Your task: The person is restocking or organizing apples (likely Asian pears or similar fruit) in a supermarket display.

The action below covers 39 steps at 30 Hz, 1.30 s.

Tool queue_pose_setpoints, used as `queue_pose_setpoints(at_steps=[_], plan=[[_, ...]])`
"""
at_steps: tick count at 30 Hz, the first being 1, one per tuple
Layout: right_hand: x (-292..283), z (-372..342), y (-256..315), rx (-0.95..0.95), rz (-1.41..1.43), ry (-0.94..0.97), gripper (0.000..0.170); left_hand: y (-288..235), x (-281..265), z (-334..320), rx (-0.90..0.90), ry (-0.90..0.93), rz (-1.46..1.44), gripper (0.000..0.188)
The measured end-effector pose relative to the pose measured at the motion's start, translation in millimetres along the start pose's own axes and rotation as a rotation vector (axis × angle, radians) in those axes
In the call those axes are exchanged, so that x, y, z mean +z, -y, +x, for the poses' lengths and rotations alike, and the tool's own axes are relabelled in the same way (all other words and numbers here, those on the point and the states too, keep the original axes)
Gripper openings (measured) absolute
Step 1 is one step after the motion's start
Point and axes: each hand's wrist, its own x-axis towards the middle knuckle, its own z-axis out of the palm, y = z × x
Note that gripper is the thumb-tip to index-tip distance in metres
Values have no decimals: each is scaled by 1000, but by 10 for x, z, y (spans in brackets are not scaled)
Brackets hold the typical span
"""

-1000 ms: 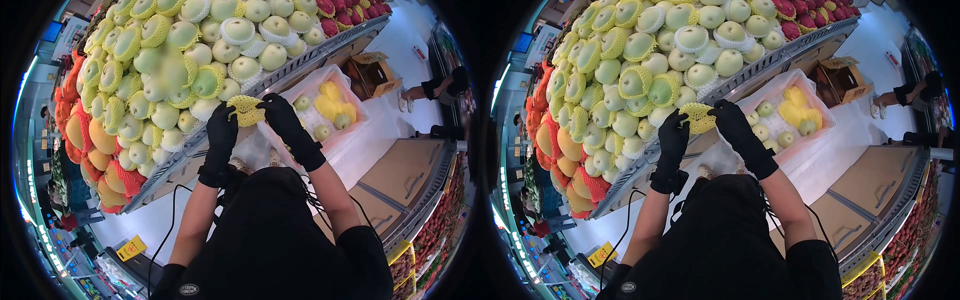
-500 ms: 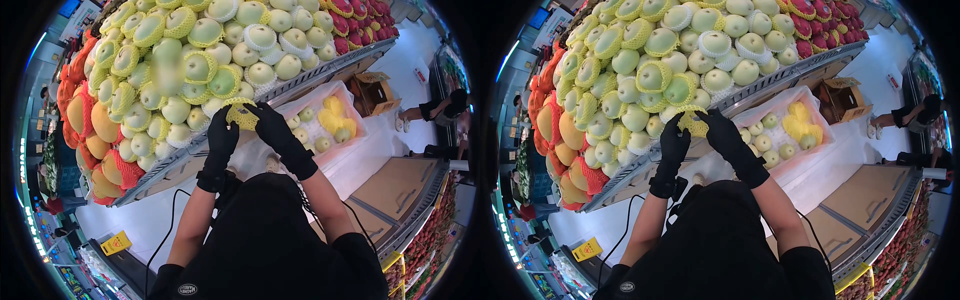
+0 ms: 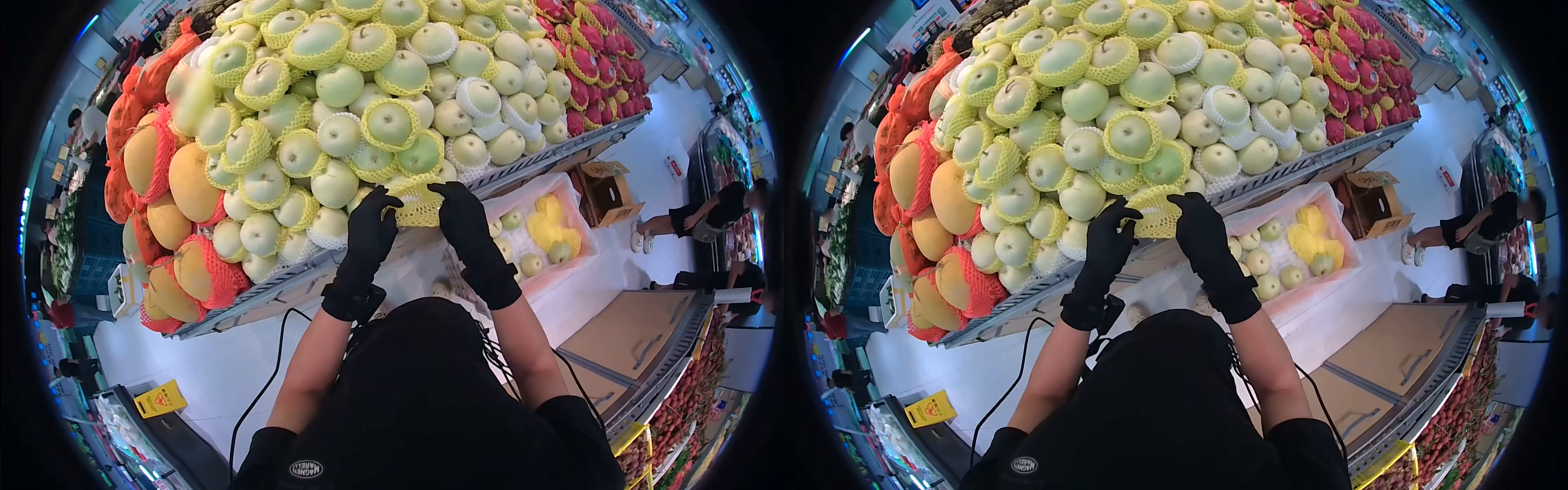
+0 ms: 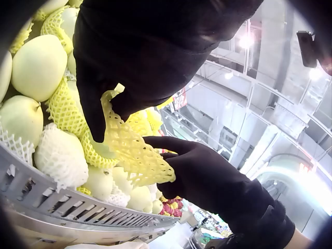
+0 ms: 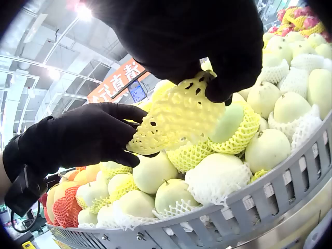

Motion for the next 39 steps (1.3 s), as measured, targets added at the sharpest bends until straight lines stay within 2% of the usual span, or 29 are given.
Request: queue_pose_setpoints(at_steps=[2, 4, 7, 10, 12, 15, 16, 18, 19, 22, 25, 28, 31, 39], plan=[[5, 39, 181, 35, 0, 48, 41, 56, -80, 22, -47, -12, -19, 36], [63, 59, 288, 55, -9, 64, 42, -111, -237, 11, -118, -3, -29, 38], [170, 53, 346, 83, -51, 52, 41, -260, -342, -13, -119, -33, -71, 41], [206, 71, 404, 164, -85, 68, 38, -100, -303, -2, 66, -89, 39, 41], [191, 78, 438, 209, -65, 73, 36, -41, -302, -10, 88, -91, 23, 41], [255, -7, 229, 35, -117, 14, 34, 113, -300, 10, 142, -90, 64, 41], [264, -20, 230, 36, -53, 8, 36, 165, -299, 16, 163, -90, 89, 41], [239, -21, 275, 34, 76, -4, 39, 147, -300, -3, 49, -95, -16, 38], [227, -15, 326, 52, 40, 10, 41, 84, -317, -6, -8, -99, -68, 37], [215, 7, 445, 111, -36, 38, 46, -147, -382, -46, -34, -111, 19, 34], [225, 28, 454, 163, -56, 6, 46, -37, -351, -70, 100, -156, 34, 31], [238, 30, 374, 176, -80, -60, 44, 108, -329, -53, 221, -126, -2, 31], [227, 10, 265, 209, -63, -60, 40, 117, -293, -61, 54, -86, -112, 34], [-8, -121, 42, 155, 175, -25, 34, -21, -109, -78, 9, 2, -115, 41]])
